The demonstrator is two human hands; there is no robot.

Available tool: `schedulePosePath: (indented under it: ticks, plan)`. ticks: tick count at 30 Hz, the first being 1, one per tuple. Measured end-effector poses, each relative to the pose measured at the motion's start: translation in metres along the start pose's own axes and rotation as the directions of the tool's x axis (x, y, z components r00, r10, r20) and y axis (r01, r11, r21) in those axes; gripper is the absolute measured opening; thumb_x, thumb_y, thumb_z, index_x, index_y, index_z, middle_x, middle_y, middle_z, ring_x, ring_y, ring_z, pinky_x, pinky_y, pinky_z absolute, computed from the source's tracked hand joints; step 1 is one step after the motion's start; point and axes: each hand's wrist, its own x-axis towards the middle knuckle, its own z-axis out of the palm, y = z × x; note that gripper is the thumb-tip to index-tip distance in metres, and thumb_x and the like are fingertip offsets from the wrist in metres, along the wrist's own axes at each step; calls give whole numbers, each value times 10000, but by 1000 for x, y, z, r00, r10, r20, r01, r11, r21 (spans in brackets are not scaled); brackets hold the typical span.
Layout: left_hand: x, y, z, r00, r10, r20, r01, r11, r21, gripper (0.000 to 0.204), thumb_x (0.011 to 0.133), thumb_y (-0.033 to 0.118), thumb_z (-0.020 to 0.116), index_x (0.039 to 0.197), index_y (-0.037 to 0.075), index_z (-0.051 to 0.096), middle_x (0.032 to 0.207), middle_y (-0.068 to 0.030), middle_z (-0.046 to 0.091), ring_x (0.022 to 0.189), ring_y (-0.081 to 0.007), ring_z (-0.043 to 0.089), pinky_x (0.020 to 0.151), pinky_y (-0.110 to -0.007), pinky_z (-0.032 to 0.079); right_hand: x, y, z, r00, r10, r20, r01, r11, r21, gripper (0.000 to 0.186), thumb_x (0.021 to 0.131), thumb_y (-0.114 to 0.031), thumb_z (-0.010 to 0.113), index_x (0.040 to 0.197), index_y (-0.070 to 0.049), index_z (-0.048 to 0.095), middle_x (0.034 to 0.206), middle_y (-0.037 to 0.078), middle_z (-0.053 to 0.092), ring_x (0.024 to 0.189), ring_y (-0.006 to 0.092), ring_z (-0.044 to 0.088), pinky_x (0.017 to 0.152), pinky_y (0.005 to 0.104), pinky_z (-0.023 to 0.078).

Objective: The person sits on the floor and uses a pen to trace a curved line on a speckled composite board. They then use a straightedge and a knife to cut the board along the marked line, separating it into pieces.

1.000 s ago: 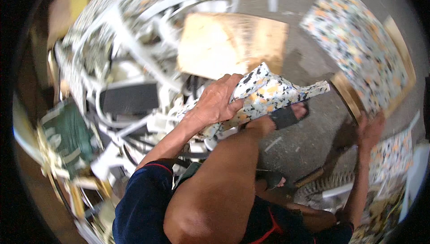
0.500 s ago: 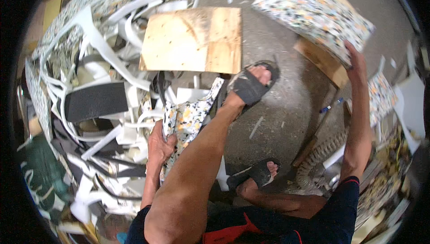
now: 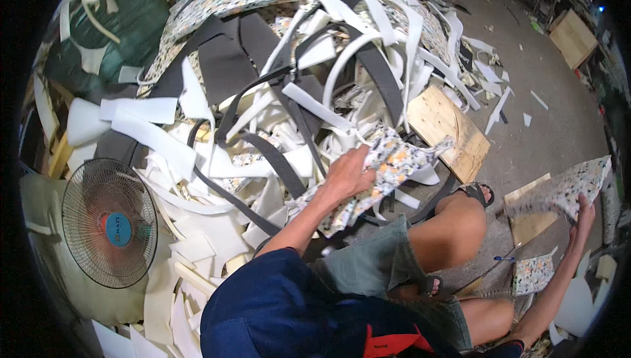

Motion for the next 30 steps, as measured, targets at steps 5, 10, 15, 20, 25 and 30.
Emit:
schedulePosePath:
  ticks: [5, 10, 15, 20, 25, 30]
  plan:
    - [-48, -49, -55, 972, -218, -89, 206, 970, -130, 489, 816, 257, 662, 1193, -40, 568, 1033, -304, 668, 1008, -488, 642, 887, -545, 493, 41, -7, 28, 993, -70, 95, 48, 973, 226, 453, 947, -204, 724, 1291, 72, 617, 1198, 139, 699, 1028, 254, 690, 886, 403, 546]
    - [-103, -87, -86, 929, -343, -141, 254, 865, -432, 553, 859, 279, 681, 1304, -26, 562, 1162, -327, 674, 1115, -465, 650, 946, -475, 498, -7, 19, 112, 964, -121, -235, -48, 793, -607, 661, 922, -467, 714, 1284, 77, 611, 1050, 141, 709, 859, 269, 679, 663, 439, 546]
    - [-102, -99, -88, 932, -229, -281, 9, 790, -613, 576, 897, 241, 679, 1373, -29, 502, 1235, -264, 659, 1143, -377, 646, 1002, -434, 489, -155, -12, 217, 876, 156, 457, 124, 842, -526, 524, 977, -412, 663, 1375, -79, 592, 1136, 82, 667, 772, 160, 649, 580, 341, 555]
    - [-71, -48, -83, 978, -68, -200, -155, 409, -899, 554, 966, 145, 664, 1432, -38, 428, 1307, -156, 609, 1179, -193, 574, 1044, -345, 466, -295, -113, 319, 482, -58, 874, 251, 965, -75, 563, 919, -293, 749, 1369, -1, 575, 1146, 102, 682, 848, 162, 665, 709, 284, 544]
    - [-49, -4, -75, 928, 6, -372, -361, 257, -897, 511, 988, 151, 647, 1424, -23, 446, 1269, -116, 615, 1187, -156, 554, 1041, -321, 457, -378, -171, 380, 323, -92, 942, 351, 936, -29, 416, 892, -278, 772, 1155, -5, 601, 897, 48, 678, 690, 118, 612, 594, 263, 484]
    - [-38, -73, -129, 862, -205, -465, -298, 538, -789, 383, 1005, 238, 634, 1294, -2, 559, 1136, -108, 677, 1043, -185, 627, 949, -353, 509, -371, -178, 380, 569, -162, 806, 334, 941, -46, 470, 876, -256, 814, 1197, 21, 610, 955, 47, 703, 769, 121, 643, 691, 287, 531]
